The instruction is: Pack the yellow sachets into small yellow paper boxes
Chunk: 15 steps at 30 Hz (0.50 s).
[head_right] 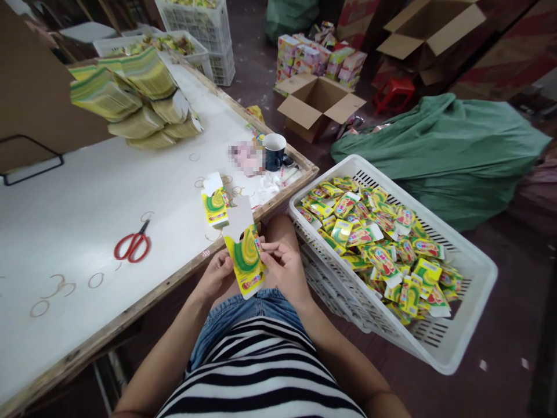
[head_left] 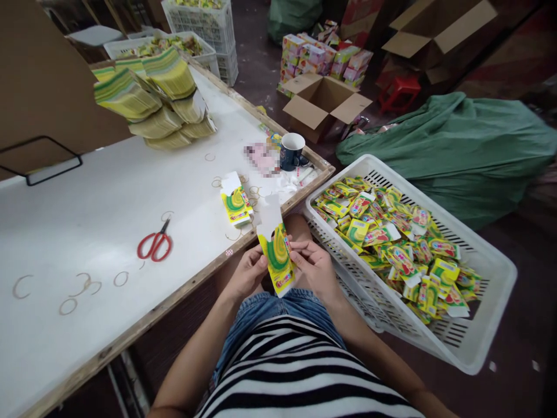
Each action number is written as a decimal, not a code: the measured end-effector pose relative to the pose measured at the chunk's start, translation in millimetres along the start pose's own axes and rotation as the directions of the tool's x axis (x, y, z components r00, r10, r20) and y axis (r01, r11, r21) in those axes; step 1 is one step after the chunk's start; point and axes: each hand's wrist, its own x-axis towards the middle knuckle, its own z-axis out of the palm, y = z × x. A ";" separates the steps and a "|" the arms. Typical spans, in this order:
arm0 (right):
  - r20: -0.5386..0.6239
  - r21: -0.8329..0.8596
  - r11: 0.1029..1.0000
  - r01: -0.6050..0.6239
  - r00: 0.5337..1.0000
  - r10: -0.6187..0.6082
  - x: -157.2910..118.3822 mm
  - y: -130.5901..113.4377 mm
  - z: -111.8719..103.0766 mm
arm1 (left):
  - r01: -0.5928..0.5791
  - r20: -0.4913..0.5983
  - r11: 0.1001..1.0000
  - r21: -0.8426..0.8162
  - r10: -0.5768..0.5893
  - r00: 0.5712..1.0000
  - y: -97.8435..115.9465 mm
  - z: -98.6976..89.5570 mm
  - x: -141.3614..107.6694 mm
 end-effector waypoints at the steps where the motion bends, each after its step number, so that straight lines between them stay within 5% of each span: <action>1: 0.014 -0.017 1.000 0.002 1.000 -0.002 -0.3 0.8 -0.6 | -0.004 0.002 1.000 -0.021 0.004 1.000 -0.8 1.1 -0.6; 8: -0.020 -0.041 0.998 -0.055 0.998 0.054 -4.9 -6.0 -2.1 | -0.054 -0.070 0.998 -0.043 0.051 0.996 -9.5 6.0 -1.8; 15: -0.070 -0.159 0.987 -0.009 0.998 -0.002 -5.9 -2.5 4.7 | -0.066 -0.343 0.989 0.130 0.108 0.933 -17.3 8.0 1.4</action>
